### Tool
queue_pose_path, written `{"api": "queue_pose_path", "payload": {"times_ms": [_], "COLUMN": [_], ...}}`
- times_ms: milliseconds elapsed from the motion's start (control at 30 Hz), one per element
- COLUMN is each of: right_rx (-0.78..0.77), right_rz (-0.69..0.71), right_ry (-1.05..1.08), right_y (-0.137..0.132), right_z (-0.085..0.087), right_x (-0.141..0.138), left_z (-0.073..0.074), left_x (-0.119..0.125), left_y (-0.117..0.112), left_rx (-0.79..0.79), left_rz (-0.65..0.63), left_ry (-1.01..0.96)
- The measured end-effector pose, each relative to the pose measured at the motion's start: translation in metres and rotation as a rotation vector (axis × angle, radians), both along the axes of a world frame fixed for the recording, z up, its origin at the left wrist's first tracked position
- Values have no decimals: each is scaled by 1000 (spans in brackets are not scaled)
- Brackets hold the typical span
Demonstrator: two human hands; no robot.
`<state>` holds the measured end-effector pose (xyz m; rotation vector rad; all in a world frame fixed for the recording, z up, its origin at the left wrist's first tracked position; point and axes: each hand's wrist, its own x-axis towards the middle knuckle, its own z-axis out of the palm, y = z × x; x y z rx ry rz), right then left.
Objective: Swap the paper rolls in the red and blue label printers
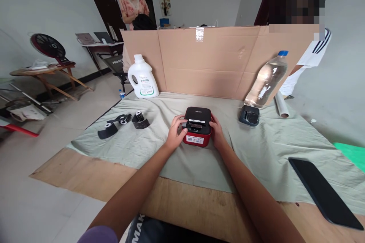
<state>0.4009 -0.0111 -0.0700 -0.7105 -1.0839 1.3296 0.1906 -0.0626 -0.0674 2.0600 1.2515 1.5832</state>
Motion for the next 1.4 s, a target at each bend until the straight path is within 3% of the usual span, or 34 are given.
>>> {"api": "queue_pose_path", "payload": {"times_ms": [100,267,467,800,1167,1400], "right_rx": [0,99,93,-33,-114,10], "right_rz": [-31,-200,-139,-15,114,-6], "right_ry": [-36,-197,-143,-84,-115,-113], "right_y": [2,-8,-5,-12,0,1], "right_z": [-1,-11,-20,2,7,-6], "right_x": [2,8,10,6,12,5], "left_z": [-1,2,6,4,-2,-5], "left_x": [1,-1,-4,-5,-8,-8], "left_y": [1,-3,-5,-3,5,12], "left_rx": [-53,-86,-70,-100,-210,-167], "left_rz": [-27,-58,-91,-117,-184,-211], "left_ry": [-31,-28,-62,-90,-141,-76]}}
